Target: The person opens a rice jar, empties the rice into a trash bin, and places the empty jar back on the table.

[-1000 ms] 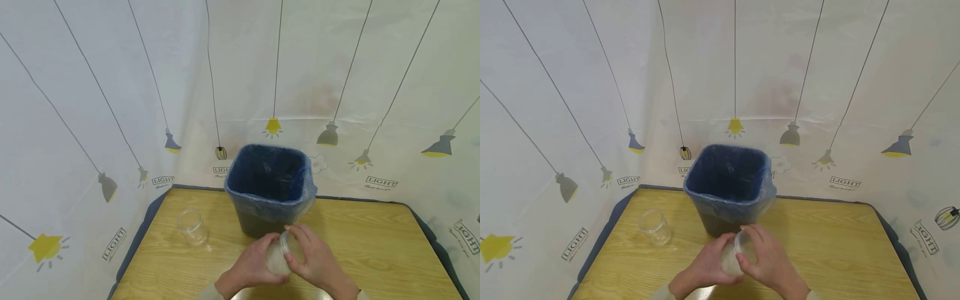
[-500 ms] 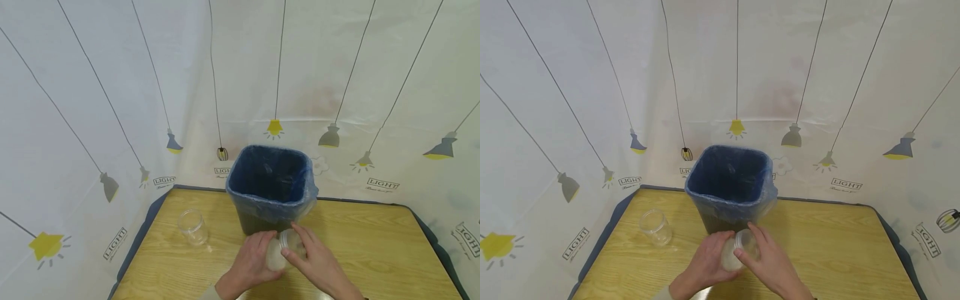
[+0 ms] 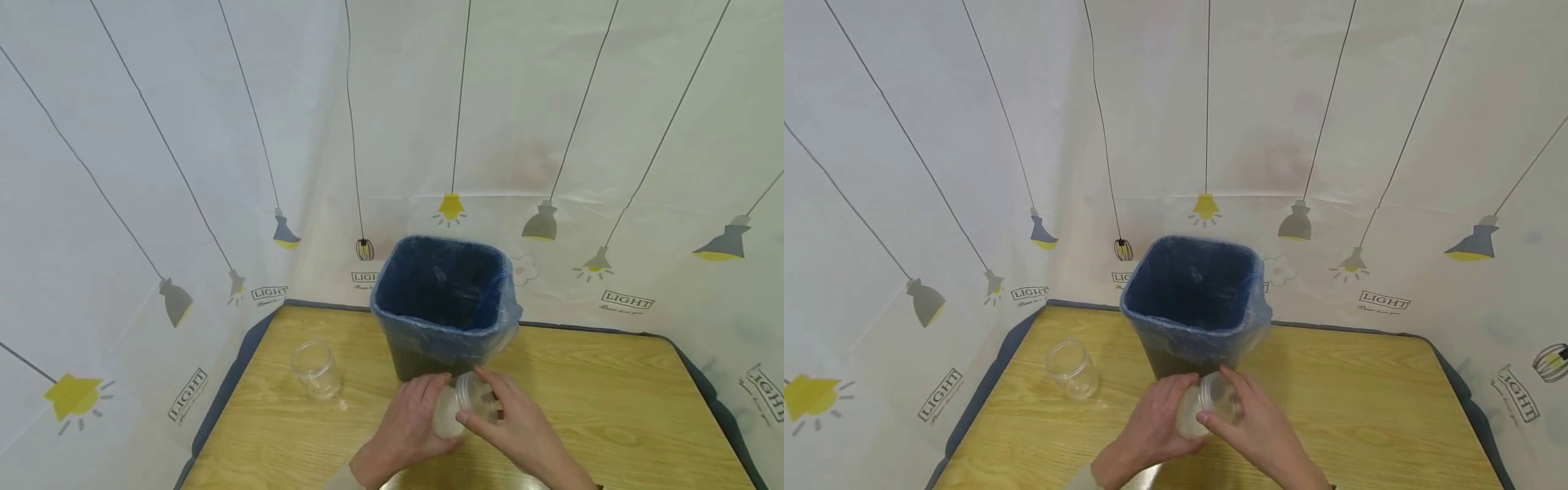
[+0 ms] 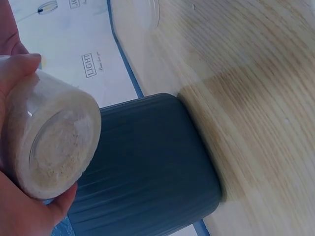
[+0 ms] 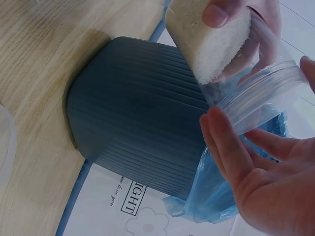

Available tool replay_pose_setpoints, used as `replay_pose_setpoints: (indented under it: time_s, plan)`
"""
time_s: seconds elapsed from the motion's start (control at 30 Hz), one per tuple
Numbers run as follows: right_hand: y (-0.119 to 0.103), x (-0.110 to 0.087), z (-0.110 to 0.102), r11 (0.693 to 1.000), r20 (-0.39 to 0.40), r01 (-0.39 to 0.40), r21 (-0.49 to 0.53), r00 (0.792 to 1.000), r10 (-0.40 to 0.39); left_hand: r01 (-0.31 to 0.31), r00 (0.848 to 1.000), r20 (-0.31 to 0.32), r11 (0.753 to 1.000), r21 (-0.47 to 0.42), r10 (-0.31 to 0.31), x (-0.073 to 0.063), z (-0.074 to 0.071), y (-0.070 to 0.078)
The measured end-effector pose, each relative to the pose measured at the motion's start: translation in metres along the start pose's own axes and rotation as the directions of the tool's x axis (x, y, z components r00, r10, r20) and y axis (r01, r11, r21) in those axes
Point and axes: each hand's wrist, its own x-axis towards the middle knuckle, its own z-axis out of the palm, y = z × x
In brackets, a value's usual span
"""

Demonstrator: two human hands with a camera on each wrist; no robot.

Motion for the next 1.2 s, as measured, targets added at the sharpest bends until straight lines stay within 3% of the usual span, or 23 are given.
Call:
replay_pose_setpoints:
  time_s: [0.33,0.73,1.0,1.2]
  plan:
    - [0.005,-0.002,0.000,0.995,-0.020,0.099,0.013,0.995,-0.099,-0.010,0.998,0.068,1.000,-0.017,0.011,0.004,-0.007,-0.002]
    - [0.007,-0.007,-0.004,0.965,-0.051,0.262,0.021,0.964,-0.261,-0.005,0.995,0.104,0.998,-0.061,0.011,0.008,-0.011,-0.003]
    - [0.013,-0.008,-0.007,0.931,-0.078,0.364,0.006,0.929,-0.362,-0.007,0.994,0.106,0.995,-0.098,0.018,0.009,-0.012,-0.003]
    - [0.013,-0.008,-0.010,0.892,-0.087,0.443,-0.089,0.889,-0.450,-0.005,0.991,0.129,0.989,-0.151,0.025,0.011,-0.015,-0.003]
